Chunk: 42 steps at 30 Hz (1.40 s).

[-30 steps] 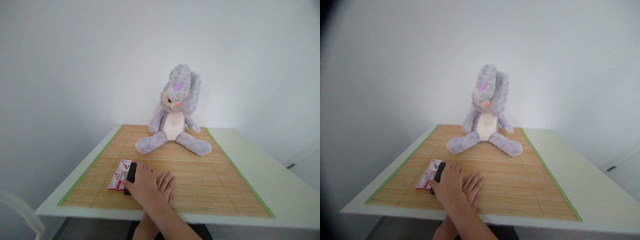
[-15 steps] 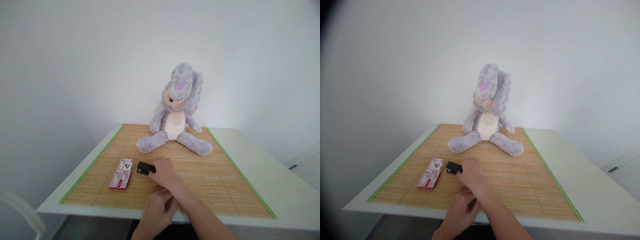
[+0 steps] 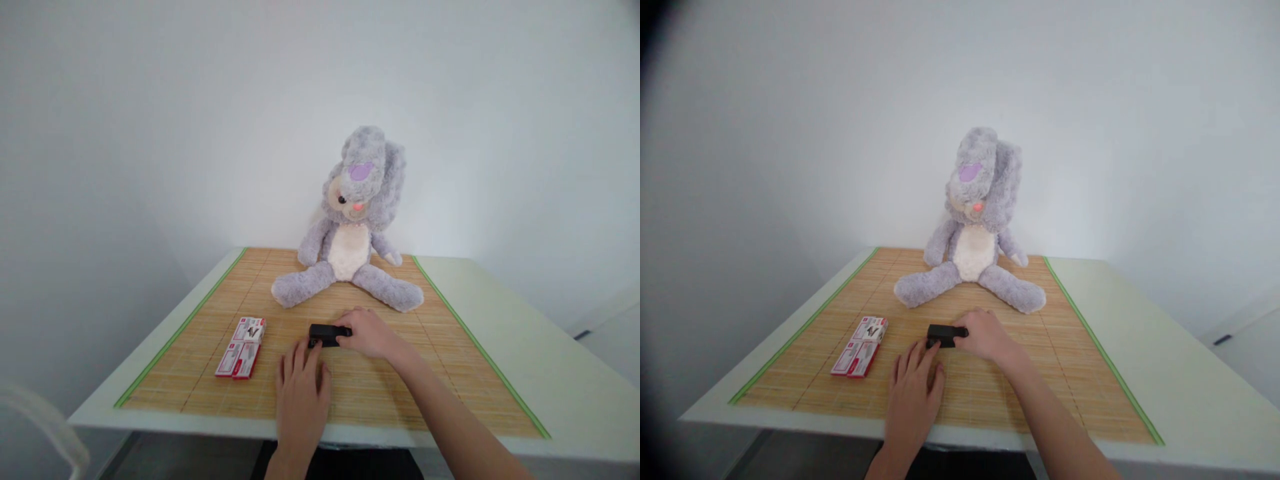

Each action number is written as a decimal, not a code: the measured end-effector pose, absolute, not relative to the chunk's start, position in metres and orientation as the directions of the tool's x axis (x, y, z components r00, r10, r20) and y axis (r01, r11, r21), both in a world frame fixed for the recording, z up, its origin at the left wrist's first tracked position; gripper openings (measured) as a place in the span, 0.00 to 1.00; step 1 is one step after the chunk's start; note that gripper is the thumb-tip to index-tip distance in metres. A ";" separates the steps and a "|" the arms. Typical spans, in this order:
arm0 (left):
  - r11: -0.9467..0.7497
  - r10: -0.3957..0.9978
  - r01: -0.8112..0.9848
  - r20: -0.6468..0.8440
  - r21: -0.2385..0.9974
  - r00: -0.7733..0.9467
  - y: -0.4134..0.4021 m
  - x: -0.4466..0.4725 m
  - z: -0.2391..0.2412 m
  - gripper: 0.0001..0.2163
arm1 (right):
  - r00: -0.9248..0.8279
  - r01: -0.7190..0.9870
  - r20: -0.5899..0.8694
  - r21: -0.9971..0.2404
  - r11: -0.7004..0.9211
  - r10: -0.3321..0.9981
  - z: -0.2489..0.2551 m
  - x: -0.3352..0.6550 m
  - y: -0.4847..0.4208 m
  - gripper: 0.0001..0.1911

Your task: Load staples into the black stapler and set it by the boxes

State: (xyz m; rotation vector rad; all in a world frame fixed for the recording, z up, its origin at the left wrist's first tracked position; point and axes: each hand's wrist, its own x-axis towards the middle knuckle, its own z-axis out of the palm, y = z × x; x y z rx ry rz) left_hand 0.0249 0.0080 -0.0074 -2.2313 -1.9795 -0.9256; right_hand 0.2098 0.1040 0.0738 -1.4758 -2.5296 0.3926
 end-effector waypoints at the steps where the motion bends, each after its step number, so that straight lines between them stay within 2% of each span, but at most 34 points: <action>1: -0.203 0.901 0.921 0.431 0.333 0.042 0.008 0.026 -0.009 0.21 | -0.493 0.820 0.025 -0.322 0.474 0.870 0.073 0.211 0.106 0.09; 5: -0.186 0.905 0.948 0.420 0.258 0.064 0.007 0.029 -0.012 0.22 | -0.494 0.816 0.033 -0.327 0.476 0.869 0.072 0.208 0.112 0.10; 10: -0.160 0.919 0.961 0.390 0.226 0.061 0.007 0.032 -0.010 0.21 | -0.531 0.785 0.069 -0.335 0.521 0.845 0.072 0.182 0.121 0.15; 19: -0.201 0.918 0.936 0.389 0.288 0.077 0.010 0.029 -0.012 0.23 | -0.574 0.744 0.127 -0.332 0.581 0.809 0.093 0.169 0.125 0.17; 24: -0.207 0.915 0.923 0.399 0.325 0.065 0.011 0.029 -0.012 0.23 | -0.558 0.707 0.192 -0.400 0.584 0.807 0.115 0.200 0.117 0.14; 30: -0.195 0.927 0.925 0.370 0.325 0.065 0.012 0.029 -0.013 0.23 | -0.466 0.678 0.255 -0.512 0.527 0.847 0.121 0.247 0.103 0.14; 42: -0.207 0.927 0.923 0.367 0.326 0.078 0.015 0.028 -0.015 0.23 | -0.318 0.703 0.152 -0.625 0.341 0.936 0.085 0.328 0.079 0.16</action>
